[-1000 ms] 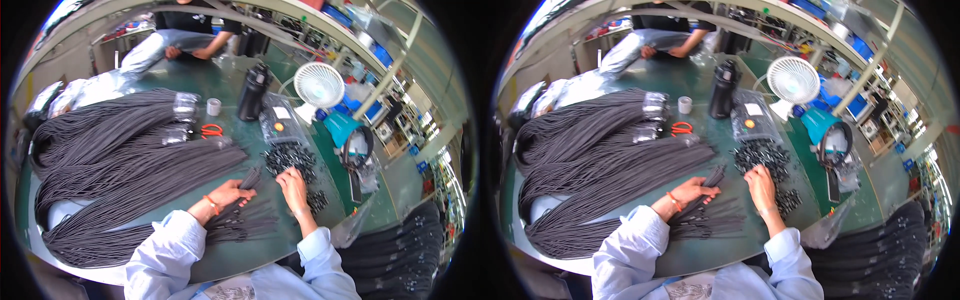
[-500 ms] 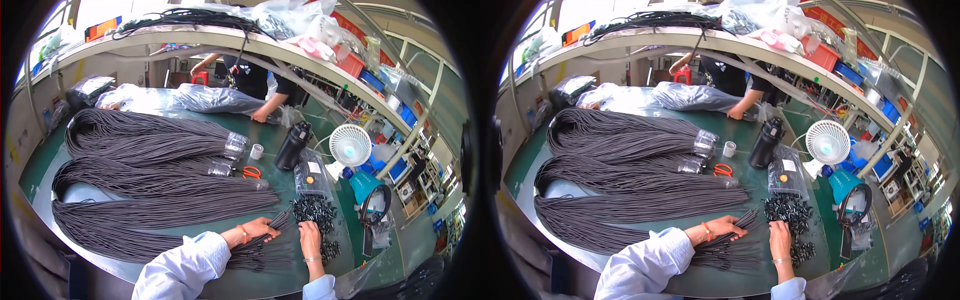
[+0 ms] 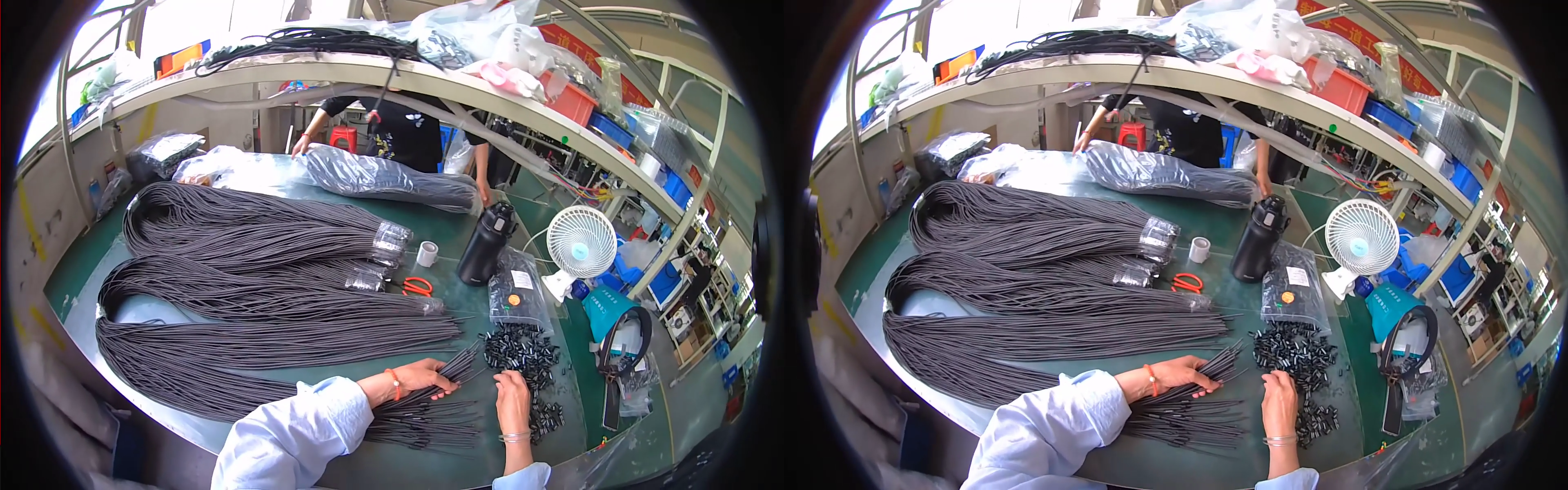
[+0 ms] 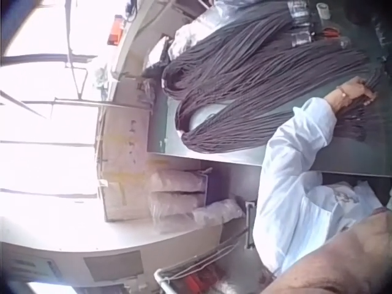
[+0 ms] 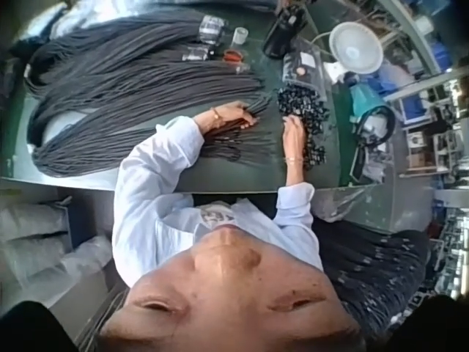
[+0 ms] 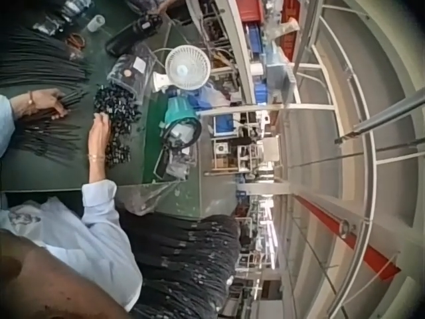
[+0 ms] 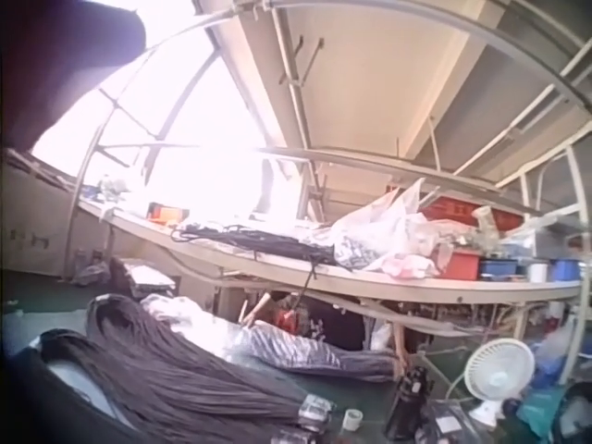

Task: Assembling, organizing, and tagging bundles of wire harnesses at a factory workstation.

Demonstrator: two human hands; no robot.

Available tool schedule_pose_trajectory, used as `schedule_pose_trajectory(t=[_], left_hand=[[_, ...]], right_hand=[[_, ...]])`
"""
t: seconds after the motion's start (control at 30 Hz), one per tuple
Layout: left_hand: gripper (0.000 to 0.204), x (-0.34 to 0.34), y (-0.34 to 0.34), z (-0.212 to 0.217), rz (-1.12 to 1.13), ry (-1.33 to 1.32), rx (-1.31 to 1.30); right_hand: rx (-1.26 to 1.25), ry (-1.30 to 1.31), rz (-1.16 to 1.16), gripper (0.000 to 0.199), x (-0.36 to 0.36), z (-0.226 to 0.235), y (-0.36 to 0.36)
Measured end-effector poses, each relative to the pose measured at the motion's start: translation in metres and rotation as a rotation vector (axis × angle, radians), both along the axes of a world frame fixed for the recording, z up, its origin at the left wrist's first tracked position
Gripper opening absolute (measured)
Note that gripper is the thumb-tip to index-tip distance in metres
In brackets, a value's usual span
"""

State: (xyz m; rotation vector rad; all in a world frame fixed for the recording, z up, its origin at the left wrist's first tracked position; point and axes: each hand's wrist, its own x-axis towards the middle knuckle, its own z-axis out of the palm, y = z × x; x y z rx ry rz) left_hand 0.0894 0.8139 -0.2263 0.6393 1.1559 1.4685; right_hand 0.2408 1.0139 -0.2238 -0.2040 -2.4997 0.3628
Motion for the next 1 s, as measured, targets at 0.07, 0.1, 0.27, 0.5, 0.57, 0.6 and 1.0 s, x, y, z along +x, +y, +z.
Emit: schedule_pose_trajectory(t=[0.07,0.1,0.27,0.5,0.57,0.6,1.0], left_hand=[[0.017,0.002,-0.002,0.005,-0.008,0.004,-0.007],[0.018,0.002,-0.004,0.009,-0.008,0.009,-0.009],[0.02,0.002,-0.002,0.006,-0.007,0.002,-0.027],[0.021,0.003,-0.002,0.01,-0.006,-0.009,-0.056],[0.021,0.003,-0.003,0.011,-0.004,-0.008,-0.066],[0.021,0.003,-0.003,0.01,-0.001,-0.014,-0.075],[0.021,0.004,-0.001,0.013,0.0,0.004,-0.128]], right_hand=[[-0.031,-0.007,-0.009,0.014,0.002,-0.001,0.003],[-0.044,-0.009,-0.012,0.014,0.002,-0.001,0.005],[-0.132,-0.008,-0.031,0.013,0.006,0.002,0.008],[-0.168,-0.065,-0.039,0.011,0.007,0.003,0.015],[-0.17,-0.089,-0.066,0.012,0.007,0.006,0.013],[-0.171,-0.091,-0.07,0.012,0.007,0.007,0.013],[-0.031,-0.11,-0.132,0.014,0.012,-0.002,0.014]])
